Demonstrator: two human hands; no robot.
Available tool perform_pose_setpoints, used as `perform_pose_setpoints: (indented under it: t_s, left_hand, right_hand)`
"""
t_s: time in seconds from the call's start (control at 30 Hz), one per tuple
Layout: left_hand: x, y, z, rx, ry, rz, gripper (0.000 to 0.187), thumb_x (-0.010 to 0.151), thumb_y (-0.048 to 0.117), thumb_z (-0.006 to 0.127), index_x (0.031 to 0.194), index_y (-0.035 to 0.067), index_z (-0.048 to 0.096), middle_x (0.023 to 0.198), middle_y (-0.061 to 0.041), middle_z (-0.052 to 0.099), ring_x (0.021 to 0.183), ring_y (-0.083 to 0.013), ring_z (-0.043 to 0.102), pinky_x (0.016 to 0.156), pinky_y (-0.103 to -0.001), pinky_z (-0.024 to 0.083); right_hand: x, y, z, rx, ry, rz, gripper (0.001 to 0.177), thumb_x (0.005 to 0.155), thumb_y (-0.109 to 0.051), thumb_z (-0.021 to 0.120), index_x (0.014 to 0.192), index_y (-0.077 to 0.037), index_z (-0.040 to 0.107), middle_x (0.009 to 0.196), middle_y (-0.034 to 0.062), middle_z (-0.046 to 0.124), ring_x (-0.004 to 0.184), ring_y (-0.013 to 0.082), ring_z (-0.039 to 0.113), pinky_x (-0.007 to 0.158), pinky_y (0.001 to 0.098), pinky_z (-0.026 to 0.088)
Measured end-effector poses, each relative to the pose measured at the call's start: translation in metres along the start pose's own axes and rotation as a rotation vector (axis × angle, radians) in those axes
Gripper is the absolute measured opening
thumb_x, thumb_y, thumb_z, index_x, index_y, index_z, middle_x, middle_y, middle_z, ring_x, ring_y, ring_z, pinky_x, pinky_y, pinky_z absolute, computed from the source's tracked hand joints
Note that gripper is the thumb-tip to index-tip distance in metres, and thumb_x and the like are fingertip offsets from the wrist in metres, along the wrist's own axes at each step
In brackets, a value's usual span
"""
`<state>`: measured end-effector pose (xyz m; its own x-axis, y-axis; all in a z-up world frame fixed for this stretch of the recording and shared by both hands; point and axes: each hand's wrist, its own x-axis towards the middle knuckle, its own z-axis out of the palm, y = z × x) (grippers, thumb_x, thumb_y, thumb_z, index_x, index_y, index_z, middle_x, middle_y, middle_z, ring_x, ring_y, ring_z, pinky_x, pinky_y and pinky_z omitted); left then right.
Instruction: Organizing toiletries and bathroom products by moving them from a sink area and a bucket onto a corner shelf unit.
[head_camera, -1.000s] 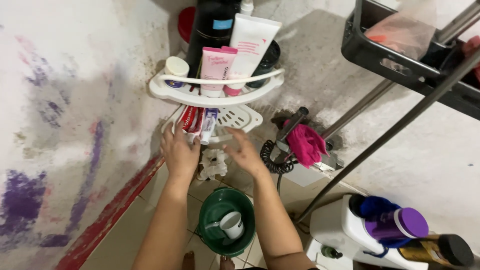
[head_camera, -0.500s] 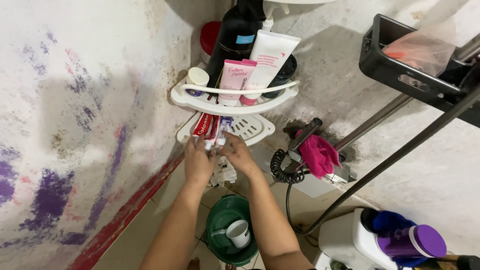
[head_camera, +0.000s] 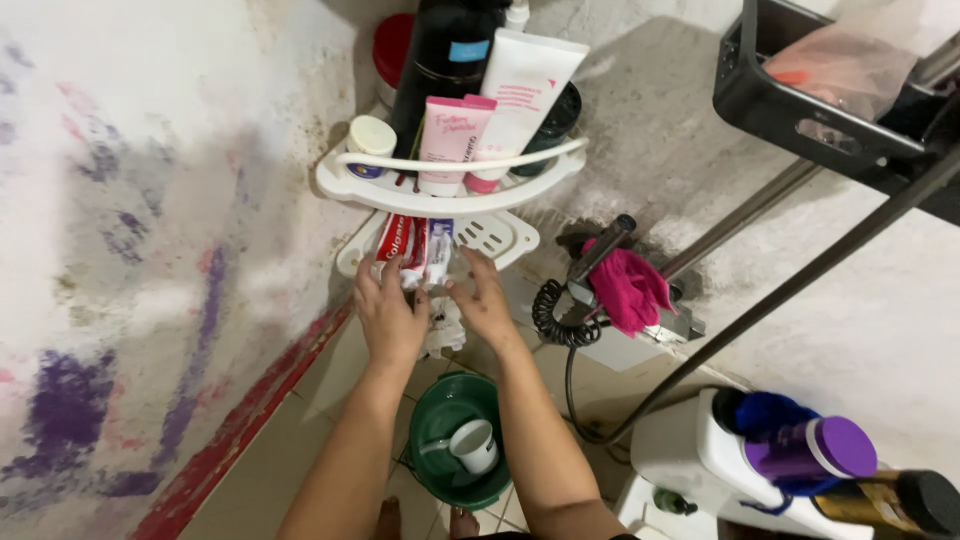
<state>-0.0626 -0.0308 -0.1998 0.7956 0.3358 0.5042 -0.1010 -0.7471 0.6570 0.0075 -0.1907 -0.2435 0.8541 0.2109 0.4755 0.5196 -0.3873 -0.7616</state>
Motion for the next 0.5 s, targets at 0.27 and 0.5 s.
perform_pose_setpoints:
  t_s: [0.27,0.5]
  left_hand:
    - [-0.011,0.023,0.024,-0.1,0.045,0.163,0.056,0.082,0.014,0.077,0.133,0.004,0.056,0.148,-0.025,0.039,0.134,-0.0461,0.04,0.112,-0.057,0.035]
    - [-0.028,0.036,0.047,-0.079,-0.021,0.222,0.056,0.08,0.016,0.076,0.132,0.006,0.057,0.148,-0.023,0.04,0.135,-0.0455,0.041,0.11,-0.058,0.034]
  right_hand:
    - [-0.023,0.006,-0.028,-0.029,0.081,0.162,0.061,0.086,-0.014,0.073,0.143,-0.009,0.052,0.143,0.0158,0.056,0.122,0.0344,0.058,0.094,0.0408,0.052]
    - [-0.05,0.04,-0.039,-0.129,0.016,0.121,0.06,0.089,-0.018,0.073,0.146,-0.009,0.053,0.15,0.0194,0.054,0.14,0.0394,0.051,0.114,0.0433,0.043]
